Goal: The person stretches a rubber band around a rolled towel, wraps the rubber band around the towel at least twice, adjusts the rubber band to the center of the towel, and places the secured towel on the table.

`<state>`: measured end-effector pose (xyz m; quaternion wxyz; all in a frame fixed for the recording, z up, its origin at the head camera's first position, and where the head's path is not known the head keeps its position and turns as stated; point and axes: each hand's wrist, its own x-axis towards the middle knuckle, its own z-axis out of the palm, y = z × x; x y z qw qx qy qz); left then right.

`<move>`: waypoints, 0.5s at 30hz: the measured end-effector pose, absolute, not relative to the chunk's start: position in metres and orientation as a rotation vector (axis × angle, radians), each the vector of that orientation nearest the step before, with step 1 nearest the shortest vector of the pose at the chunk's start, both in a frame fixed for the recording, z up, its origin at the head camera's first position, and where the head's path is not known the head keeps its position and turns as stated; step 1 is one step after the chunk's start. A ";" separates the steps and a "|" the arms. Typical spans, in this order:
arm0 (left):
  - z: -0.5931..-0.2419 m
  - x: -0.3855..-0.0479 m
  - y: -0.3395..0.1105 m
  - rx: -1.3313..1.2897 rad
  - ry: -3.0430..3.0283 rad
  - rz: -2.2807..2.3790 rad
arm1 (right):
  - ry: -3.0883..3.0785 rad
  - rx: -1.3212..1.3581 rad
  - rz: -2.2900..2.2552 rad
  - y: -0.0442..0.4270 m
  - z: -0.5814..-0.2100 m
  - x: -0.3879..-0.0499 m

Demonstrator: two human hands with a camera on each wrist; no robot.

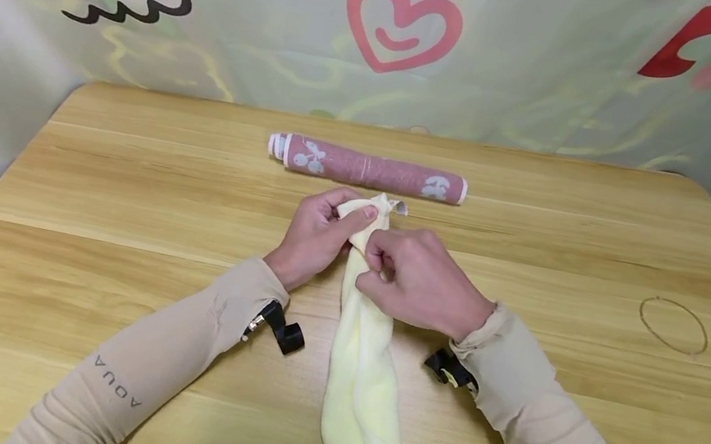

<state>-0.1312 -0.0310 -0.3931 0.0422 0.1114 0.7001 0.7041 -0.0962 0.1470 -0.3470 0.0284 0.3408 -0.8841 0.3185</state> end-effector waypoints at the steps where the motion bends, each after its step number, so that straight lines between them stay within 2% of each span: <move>1: -0.393 -0.131 -0.031 0.351 2.168 2.145 | -2.713 1.066 0.968 0.146 -0.348 -0.096; 15: -0.391 -0.132 -0.033 0.243 2.290 2.144 | -2.589 1.166 0.920 0.135 -0.360 -0.090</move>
